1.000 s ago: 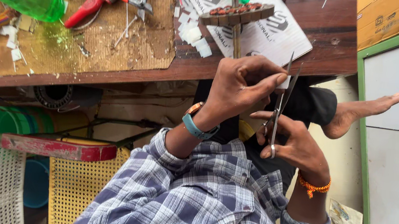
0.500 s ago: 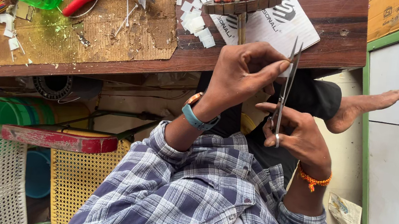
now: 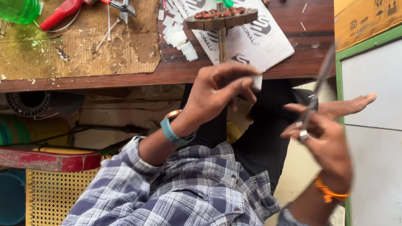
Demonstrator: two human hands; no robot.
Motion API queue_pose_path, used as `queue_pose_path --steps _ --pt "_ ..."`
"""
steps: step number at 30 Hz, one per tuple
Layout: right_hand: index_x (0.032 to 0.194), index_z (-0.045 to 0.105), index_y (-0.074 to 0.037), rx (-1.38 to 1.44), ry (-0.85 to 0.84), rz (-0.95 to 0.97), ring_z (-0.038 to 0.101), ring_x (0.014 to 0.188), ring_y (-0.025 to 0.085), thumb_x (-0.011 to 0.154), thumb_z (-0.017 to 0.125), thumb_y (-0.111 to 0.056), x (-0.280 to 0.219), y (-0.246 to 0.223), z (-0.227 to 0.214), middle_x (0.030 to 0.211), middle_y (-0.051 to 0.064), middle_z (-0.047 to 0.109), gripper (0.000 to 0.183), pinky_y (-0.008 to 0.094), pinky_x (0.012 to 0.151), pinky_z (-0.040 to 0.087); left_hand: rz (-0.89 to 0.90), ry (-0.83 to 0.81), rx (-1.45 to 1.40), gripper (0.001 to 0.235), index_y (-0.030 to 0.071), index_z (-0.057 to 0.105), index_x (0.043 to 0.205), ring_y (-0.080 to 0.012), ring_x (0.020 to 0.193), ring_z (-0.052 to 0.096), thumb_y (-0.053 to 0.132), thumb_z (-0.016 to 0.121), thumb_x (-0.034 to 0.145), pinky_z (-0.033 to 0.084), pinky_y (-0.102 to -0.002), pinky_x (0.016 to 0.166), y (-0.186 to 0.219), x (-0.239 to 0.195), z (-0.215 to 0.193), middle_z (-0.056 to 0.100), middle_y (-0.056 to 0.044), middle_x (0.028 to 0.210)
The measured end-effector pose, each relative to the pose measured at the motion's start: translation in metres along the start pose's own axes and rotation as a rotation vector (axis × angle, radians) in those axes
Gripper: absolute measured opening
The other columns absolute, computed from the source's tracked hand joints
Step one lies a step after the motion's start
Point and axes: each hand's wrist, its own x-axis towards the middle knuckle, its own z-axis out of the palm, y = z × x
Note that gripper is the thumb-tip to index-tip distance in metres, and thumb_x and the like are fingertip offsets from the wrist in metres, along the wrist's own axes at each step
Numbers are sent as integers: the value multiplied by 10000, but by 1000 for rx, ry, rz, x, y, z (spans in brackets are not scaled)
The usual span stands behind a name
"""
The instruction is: The person works on a circular electrical component, likely a motor stator, at a cluttered workbench. They use scissors to cut small white insulating pieces and a green screwdriver to adjust the copper windings within the component's slots.
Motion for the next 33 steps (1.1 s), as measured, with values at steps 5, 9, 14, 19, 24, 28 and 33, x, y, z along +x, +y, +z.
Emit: queue_pose_path --steps 5,9,14,19,24,28,33 --pt "1362 637 71 -403 86 -88 720 1021 261 981 618 51 52 -28 -64 1115 171 739 382 352 930 585 -196 -98 -108 333 10 651 1294 -132 737 751 161 694 1001 512 -200 523 -14 -15 -16 755 -81 927" --pt "1449 525 -17 -496 -29 -25 736 862 246 980 693 -64 121 -49 -86 986 239 706 501 427 808 635 -312 -127 -182 282 3 681 1227 -138 685 751 162 682 994 539 -220 516 -34 -22 -20 790 -94 990" --pt "1129 717 59 -957 70 -13 728 786 305 1097 690 -154 151 -66 -57 940 236 721 217 436 731 607 -262 -165 -172 217 -9 687 1129 -140 680 762 177 672 1017 569 -255 515 -41 -28 -13 783 -97 988" --pt "1195 685 77 -881 173 -468 737 951 251 1032 740 -27 75 -102 21 1013 188 742 201 366 824 563 -27 -125 16 193 -8 710 1150 -124 781 746 152 684 1046 611 -256 679 -30 -33 -6 743 -83 1041" --pt "1180 691 32 -272 170 -324 725 959 164 936 797 20 13 -43 76 1053 117 735 266 259 850 600 -128 -92 202 156 9 704 1106 -96 713 745 132 685 1013 592 -219 612 -38 -33 -5 761 -49 890" --pt "1114 698 12 15 245 -306 747 944 134 967 772 3 12 -6 85 1011 87 756 165 260 879 619 -97 -115 297 136 15 703 1106 -103 728 750 117 672 1022 590 -228 633 -40 -26 1 760 -54 872" --pt "1078 720 -16 -135 378 -269 739 908 135 929 762 -21 1 1 96 998 78 760 155 262 806 607 150 -92 612 113 -4 707 1063 -224 829 738 -30 674 959 569 -299 725 -36 -30 15 731 -136 931"
